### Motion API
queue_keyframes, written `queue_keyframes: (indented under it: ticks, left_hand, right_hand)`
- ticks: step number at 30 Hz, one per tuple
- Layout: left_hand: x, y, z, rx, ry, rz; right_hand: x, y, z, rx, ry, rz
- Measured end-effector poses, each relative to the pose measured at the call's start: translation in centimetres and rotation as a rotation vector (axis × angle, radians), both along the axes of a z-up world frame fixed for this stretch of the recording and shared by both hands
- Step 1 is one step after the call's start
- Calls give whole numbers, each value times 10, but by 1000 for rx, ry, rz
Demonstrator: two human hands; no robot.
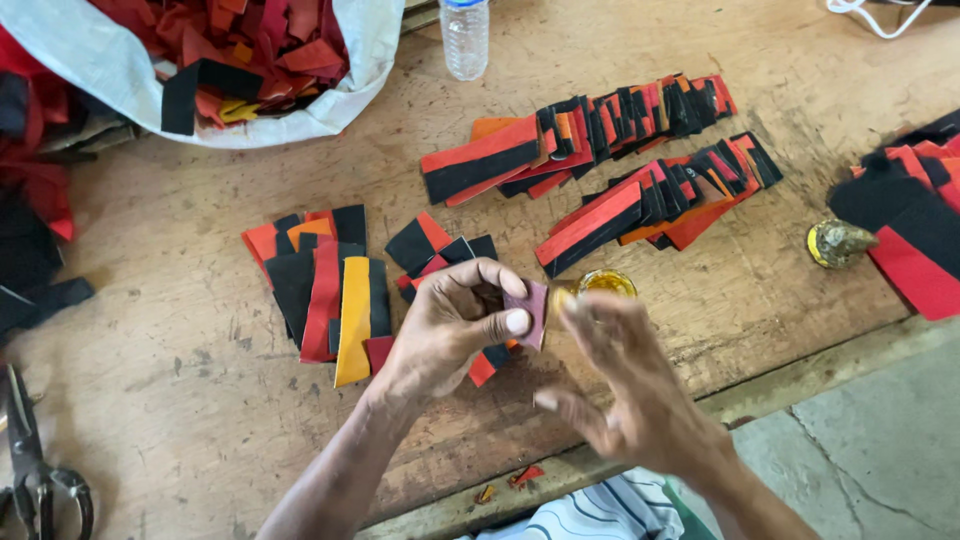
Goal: The person repeatedly picks small rectangular fabric pieces, applies a yellow adhesive from a jar to one edge, folds the piece, and places it into a growing stack. The process is repeated for many pieces in a consistent sequence.
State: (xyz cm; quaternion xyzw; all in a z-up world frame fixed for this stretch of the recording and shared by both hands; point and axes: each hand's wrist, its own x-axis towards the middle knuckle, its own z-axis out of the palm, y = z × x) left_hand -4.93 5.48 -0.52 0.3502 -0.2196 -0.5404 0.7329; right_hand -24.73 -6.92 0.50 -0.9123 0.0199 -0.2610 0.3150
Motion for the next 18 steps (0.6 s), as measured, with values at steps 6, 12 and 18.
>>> queue_keyframes:
  ticks: [6, 12, 18]
  left_hand:
    - [3, -2, 5, -56, -1, 28]
    - [19, -6, 8, -4, -38, 86]
    - [36, -20, 9, 54, -317, 178]
  right_hand:
    - [-4, 1, -7, 58, 8, 132]
    - [-31, 11, -1, 195, 0, 181]
    - [-37, 1, 14, 200, -83, 31]
